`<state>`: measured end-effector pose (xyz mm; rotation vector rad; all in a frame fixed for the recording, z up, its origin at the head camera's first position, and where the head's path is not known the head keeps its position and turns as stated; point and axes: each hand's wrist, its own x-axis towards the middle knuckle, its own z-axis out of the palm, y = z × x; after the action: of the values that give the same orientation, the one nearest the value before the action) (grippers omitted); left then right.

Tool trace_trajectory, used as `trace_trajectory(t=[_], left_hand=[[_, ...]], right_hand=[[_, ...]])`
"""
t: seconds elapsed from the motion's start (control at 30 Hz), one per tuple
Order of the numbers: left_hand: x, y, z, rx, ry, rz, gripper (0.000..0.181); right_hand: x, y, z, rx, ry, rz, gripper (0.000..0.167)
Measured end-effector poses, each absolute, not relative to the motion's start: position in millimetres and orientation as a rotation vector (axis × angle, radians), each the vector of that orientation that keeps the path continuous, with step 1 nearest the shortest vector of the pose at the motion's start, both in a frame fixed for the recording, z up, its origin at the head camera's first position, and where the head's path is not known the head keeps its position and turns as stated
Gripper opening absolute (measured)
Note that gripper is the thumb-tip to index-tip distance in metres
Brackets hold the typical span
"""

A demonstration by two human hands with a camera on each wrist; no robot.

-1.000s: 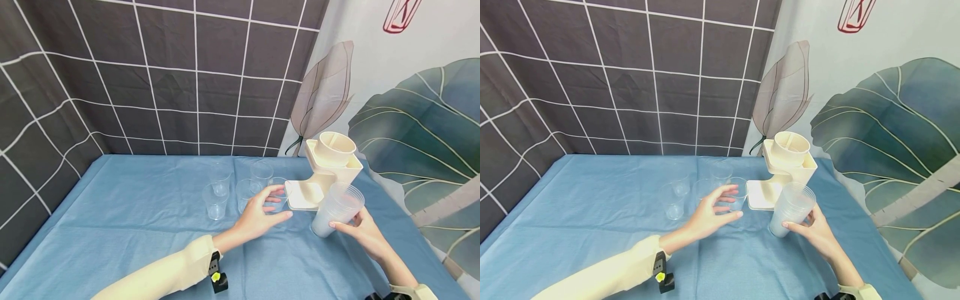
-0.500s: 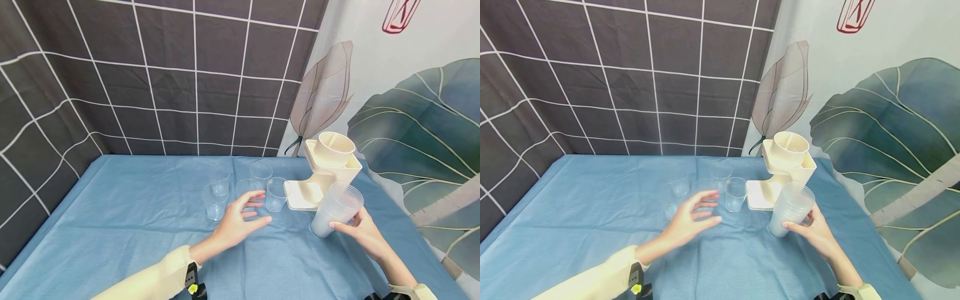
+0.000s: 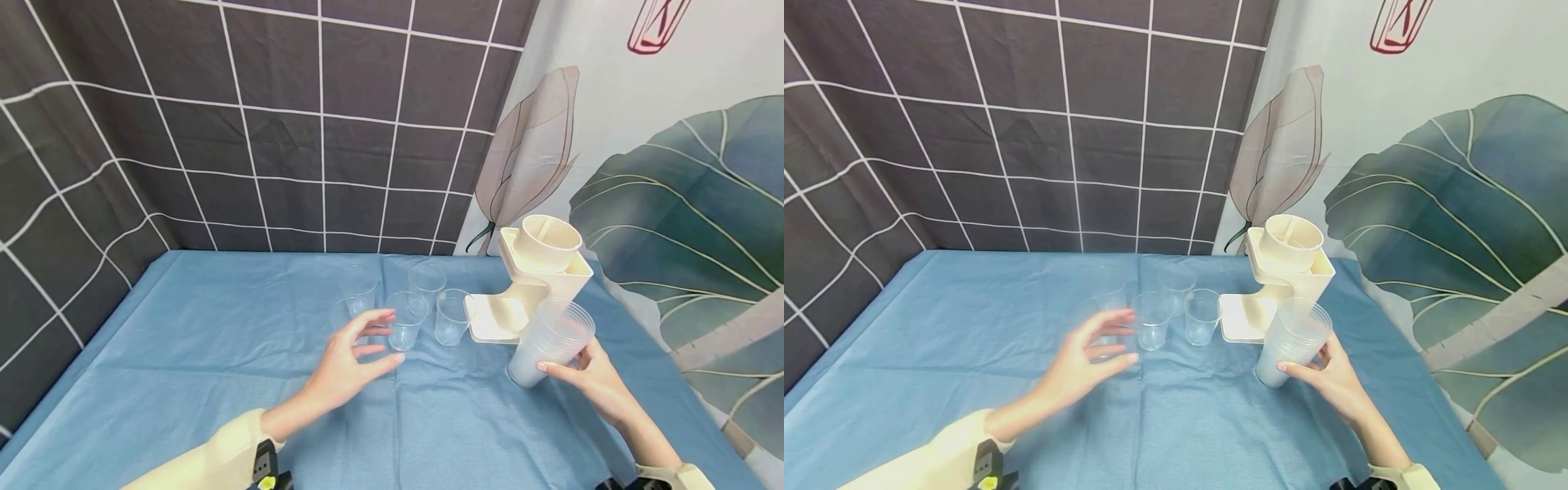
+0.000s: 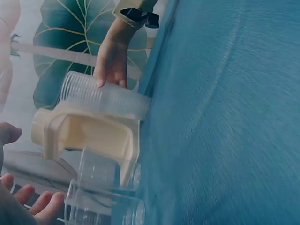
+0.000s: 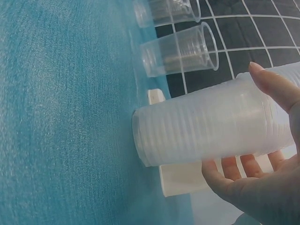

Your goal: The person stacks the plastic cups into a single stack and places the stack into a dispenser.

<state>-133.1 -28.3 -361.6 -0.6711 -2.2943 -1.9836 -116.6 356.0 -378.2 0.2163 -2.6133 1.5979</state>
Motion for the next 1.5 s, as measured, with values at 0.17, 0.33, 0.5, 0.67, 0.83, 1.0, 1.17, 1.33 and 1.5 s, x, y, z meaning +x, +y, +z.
trace_trajectory(t=[0.17, 0.33, 0.5, 0.67, 0.83, 1.0, 1.17, 1.33, 1.5], left_hand=[[-131, -43, -361, -0.664, -2.265, -1.924, 0.057], [-131, -57, -360, -0.622, -2.225, -1.877, 0.055], [-133, -69, -357, -0.528, -2.182, -1.824, 0.052], [-137, -80, -356, -0.465, -2.163, -1.771, 0.053], [-142, -87, -358, -0.428, -2.174, -1.737, 0.055], [-149, -92, -363, -0.385, -2.252, -1.688, 0.060], [-159, -95, -372, -0.363, -2.322, -1.702, 0.068], [-166, -93, -380, -0.350, -2.385, -1.753, 0.077], [-170, -90, -386, -0.331, -2.425, -1.795, 0.081]], right_hand=[[-118, 357, -377, 0.206, -2.659, 1.544, 0.074], [-118, 358, -376, 0.181, -2.667, 1.541, 0.076], [-118, 358, -376, 0.185, -2.667, 1.544, 0.075], [-118, 358, -377, 0.192, -2.650, 1.564, 0.074], [-118, 358, -379, 0.209, -2.637, 1.573, 0.071], [-118, 358, -379, 0.210, -2.629, 1.583, 0.071], [-118, 357, -379, 0.210, -2.636, 1.582, 0.071], [-118, 357, -379, 0.210, -2.637, 1.579, 0.071], [-117, 357, -379, 0.217, -2.631, 1.585, 0.071]])
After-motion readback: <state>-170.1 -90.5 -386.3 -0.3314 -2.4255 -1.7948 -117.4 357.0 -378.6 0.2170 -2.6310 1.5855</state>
